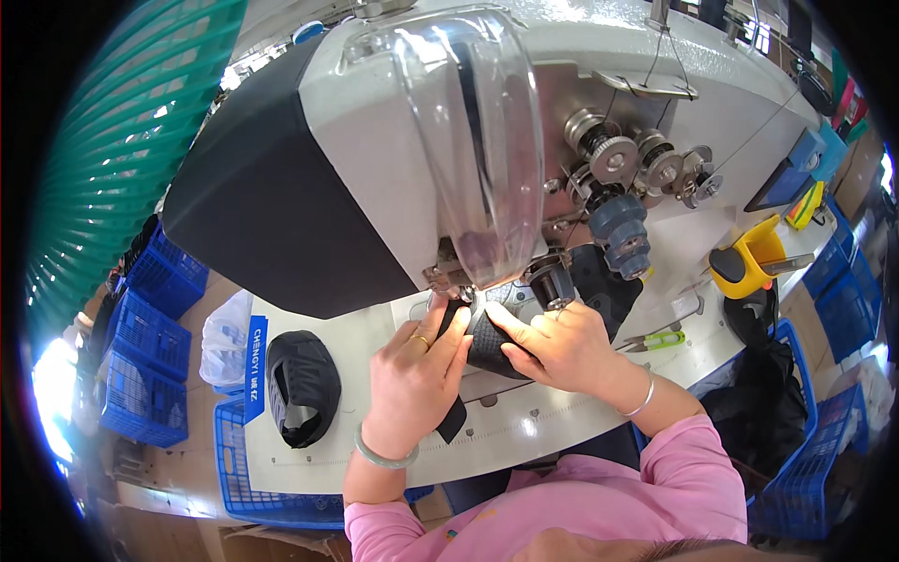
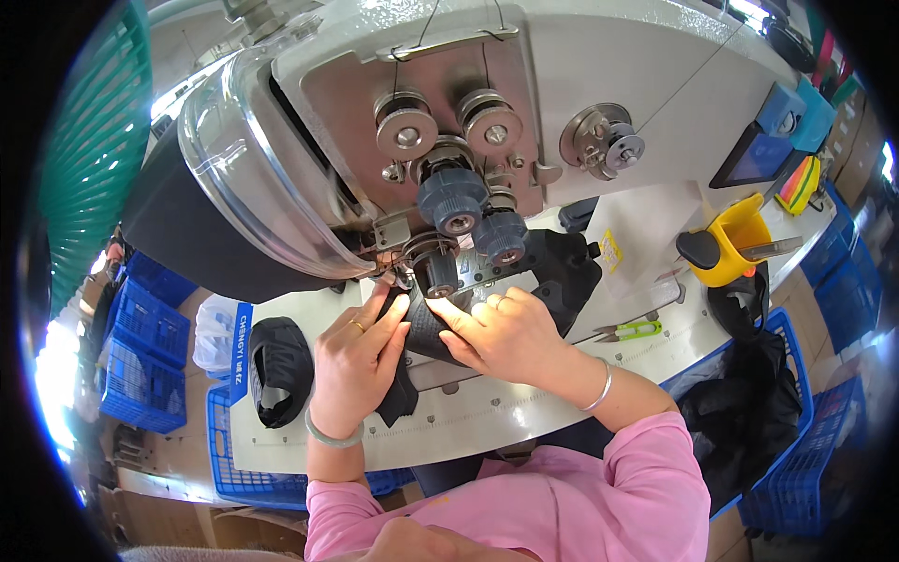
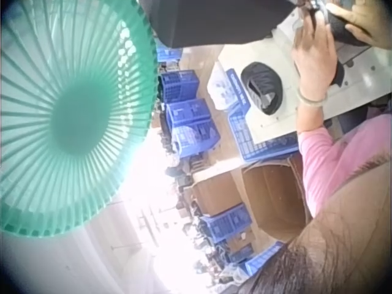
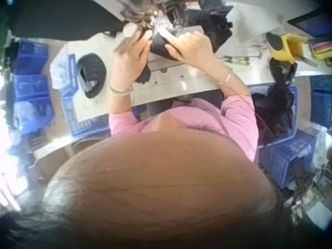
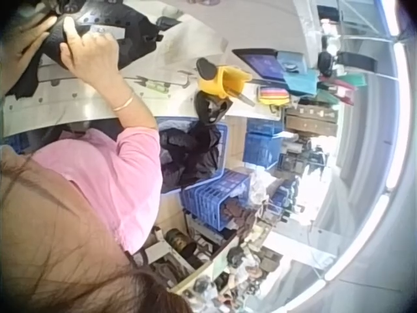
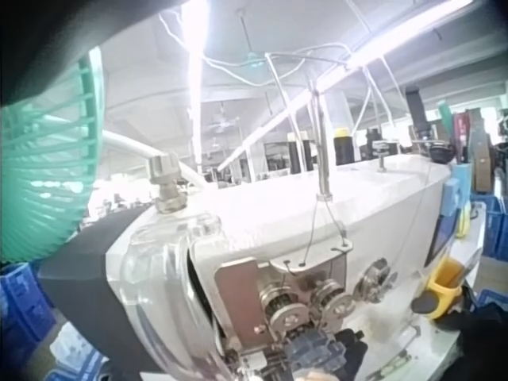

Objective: Operating an industrial sewing machine to stitch together components of a black shoe.

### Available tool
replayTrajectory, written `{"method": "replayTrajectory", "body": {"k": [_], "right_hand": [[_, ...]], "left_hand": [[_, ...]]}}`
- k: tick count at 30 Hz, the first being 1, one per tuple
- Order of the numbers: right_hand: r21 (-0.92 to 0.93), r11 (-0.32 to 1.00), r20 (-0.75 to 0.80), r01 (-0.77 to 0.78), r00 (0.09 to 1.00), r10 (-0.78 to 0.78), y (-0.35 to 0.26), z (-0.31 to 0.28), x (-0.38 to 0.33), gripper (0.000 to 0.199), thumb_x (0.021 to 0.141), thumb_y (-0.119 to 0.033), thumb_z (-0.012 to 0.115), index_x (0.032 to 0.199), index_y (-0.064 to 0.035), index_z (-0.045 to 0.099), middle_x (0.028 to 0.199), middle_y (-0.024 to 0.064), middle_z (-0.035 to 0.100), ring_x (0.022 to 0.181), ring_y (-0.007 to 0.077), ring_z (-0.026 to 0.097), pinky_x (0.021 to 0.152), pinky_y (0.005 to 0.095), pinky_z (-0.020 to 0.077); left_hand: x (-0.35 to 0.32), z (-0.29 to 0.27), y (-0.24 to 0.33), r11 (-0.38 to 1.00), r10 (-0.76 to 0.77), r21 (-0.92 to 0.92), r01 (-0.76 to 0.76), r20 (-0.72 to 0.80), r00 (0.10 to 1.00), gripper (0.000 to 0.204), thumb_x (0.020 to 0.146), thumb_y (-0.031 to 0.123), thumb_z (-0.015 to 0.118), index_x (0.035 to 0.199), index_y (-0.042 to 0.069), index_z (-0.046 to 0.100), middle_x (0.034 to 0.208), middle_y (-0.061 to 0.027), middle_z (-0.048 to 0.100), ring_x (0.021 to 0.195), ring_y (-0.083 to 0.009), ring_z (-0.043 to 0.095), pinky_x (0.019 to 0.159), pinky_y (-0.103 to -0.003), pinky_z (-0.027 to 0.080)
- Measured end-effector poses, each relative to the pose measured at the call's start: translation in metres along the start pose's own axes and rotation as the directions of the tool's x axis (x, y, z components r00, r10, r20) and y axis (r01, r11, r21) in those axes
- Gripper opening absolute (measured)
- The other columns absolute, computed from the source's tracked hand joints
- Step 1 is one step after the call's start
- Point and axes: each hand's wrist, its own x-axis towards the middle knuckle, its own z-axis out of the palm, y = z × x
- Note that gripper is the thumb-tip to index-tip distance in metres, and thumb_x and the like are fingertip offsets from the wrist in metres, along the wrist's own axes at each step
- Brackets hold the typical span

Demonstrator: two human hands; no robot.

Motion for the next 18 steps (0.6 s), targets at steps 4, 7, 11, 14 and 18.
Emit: {"method": "replayTrajectory", "body": {"k": [4,7,11,14,18], "right_hand": [[0.004,1.000,0.013,-0.005,1.000,0.005,-0.004,-0.001,0.005,0.037,0.087,-0.031,0.063,0.118,-0.0116,0.068,0.057,-0.0021,0.046,0.051,0.0144,0.047,0.052,0.0297,0.0371],[0.013,1.000,0.016,-0.016,1.000,0.016,-0.003,-0.002,0.006,0.037,0.086,-0.030,0.064,0.117,-0.0115,0.068,0.057,-0.0020,0.047,0.050,0.0149,0.047,0.052,0.0303,0.0375],[0.050,0.998,0.027,-0.037,0.999,0.036,0.001,-0.003,0.008,0.036,0.084,-0.030,0.066,0.115,-0.0122,0.069,0.056,-0.0013,0.047,0.049,0.0157,0.048,0.051,0.0310,0.0381],[0.084,0.996,0.041,-0.037,0.999,0.034,0.008,-0.002,0.011,0.032,0.082,-0.030,0.067,0.110,-0.0139,0.071,0.057,-0.0001,0.050,0.050,0.0164,0.049,0.050,0.0309,0.0386],[0.103,0.994,0.037,-0.017,0.999,0.013,0.018,-0.003,0.014,0.027,0.081,-0.029,0.068,0.103,-0.0144,0.072,0.059,0.0009,0.055,0.051,0.0178,0.053,0.052,0.0309,0.0412]], "left_hand": [[0.004,-0.005,0.002,0.999,-0.040,-0.009,0.040,0.018,0.999,0.023,0.079,0.008,0.071,0.101,0.003,0.071,0.112,-0.0171,0.068,0.071,-0.0252,0.064,0.063,-0.033,0.053],[0.004,-0.004,0.001,1.000,-0.023,-0.014,0.023,0.013,1.000,0.022,0.079,0.008,0.071,0.101,0.003,0.071,0.112,-0.0166,0.068,0.071,-0.0248,0.064,0.062,-0.033,0.053],[0.001,-0.001,0.003,0.999,-0.024,0.023,0.023,0.015,1.000,0.024,0.080,0.008,0.070,0.104,0.003,0.069,0.114,-0.0173,0.067,0.071,-0.0251,0.064,0.062,-0.034,0.053],[0.000,0.001,0.005,0.998,-0.035,0.061,0.033,0.038,0.999,0.027,0.082,0.011,0.070,0.107,0.002,0.068,0.116,-0.0182,0.066,0.072,-0.0252,0.064,0.062,-0.034,0.053],[0.000,0.000,0.007,0.996,0.004,0.087,-0.007,0.035,0.999,0.034,0.079,0.013,0.070,0.111,0.001,0.066,0.114,-0.0201,0.066,0.066,-0.0227,0.058,0.056,-0.031,0.052]]}}
